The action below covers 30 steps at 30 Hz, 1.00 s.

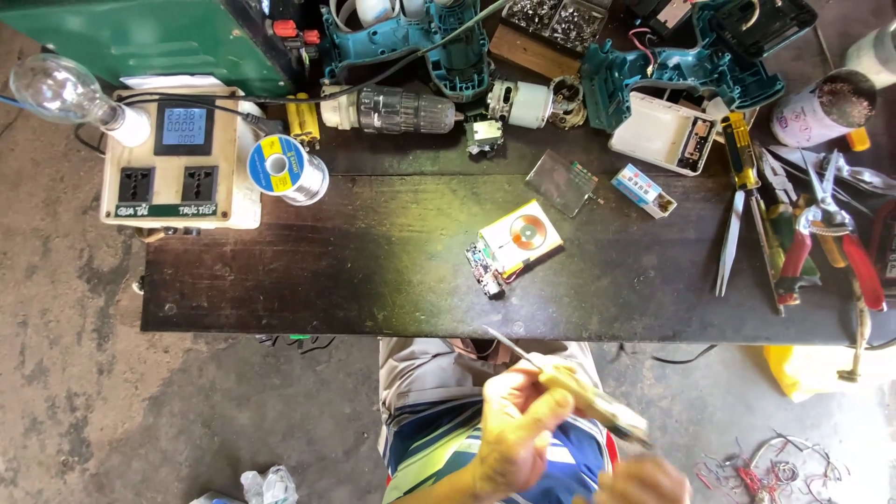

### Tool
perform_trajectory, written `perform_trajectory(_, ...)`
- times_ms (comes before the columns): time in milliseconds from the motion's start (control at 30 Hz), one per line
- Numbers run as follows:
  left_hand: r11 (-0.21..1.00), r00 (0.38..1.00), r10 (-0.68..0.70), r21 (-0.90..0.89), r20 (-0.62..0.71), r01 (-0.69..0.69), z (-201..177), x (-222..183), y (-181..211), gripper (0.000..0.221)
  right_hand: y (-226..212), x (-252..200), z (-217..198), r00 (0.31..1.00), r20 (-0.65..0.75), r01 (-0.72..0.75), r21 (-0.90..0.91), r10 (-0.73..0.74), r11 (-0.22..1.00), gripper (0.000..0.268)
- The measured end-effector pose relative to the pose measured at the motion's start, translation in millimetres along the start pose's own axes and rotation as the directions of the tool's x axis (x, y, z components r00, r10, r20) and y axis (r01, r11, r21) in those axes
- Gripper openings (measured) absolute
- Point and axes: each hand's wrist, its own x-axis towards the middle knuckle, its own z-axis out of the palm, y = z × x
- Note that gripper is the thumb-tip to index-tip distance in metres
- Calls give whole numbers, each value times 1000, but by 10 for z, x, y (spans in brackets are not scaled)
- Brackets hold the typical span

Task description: Soldering wires and small components onto a circuit board attached to a battery pack and induction coil.

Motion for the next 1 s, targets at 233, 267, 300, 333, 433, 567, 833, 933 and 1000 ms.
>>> perform_trajectory(233, 967, 973, -228, 110, -37, 230, 33, -82, -118, 29, -212, -116, -291, 868, -9, 219, -890, -497, 400, 6)
perform_trajectory(267, 950, 989, -146, 284, 33, 131, 57, -63, -61, 21, -248, -125, -351, 812, 66, 185, -971, -579, 149, 11)
perform_trajectory(300, 948, 988, -150, 287, 34, 134, 113, -13, 23, 21, -280, -127, -407, 810, 67, 188, -971, -583, 150, 11)
perform_trajectory(333, 953, 988, -129, 285, 88, 99, 168, 24, 97, 26, -313, -145, -458, 754, 155, 115, -988, -638, -104, 20)
perform_trajectory(433, 945, 987, -130, 312, 91, 95, 195, 74, 114, 28, -362, -185, -572, 652, 359, -108, -828, -668, -550, 40)
perform_trajectory(567, 917, 994, -66, 398, 85, 27, 270, 221, 152, 26, -444, 593, -270, 841, 475, 210, -728, -260, -652, 30)
perform_trajectory(833, 621, 958, 256, 782, -132, -59, -318, 450, 480, 16, -591, 1300, -77, 779, 563, 301, -721, -275, -624, 37)
perform_trajectory(933, 208, 892, 444, 958, 86, -196, -561, 706, 796, 13, -609, 1439, 5, 884, 415, 276, -835, -216, -476, 20)
perform_trajectory(1000, 29, 881, 399, 957, 255, -290, -685, 861, 928, 18, -572, 1489, -42, 920, 325, 234, -903, -217, -360, 16)
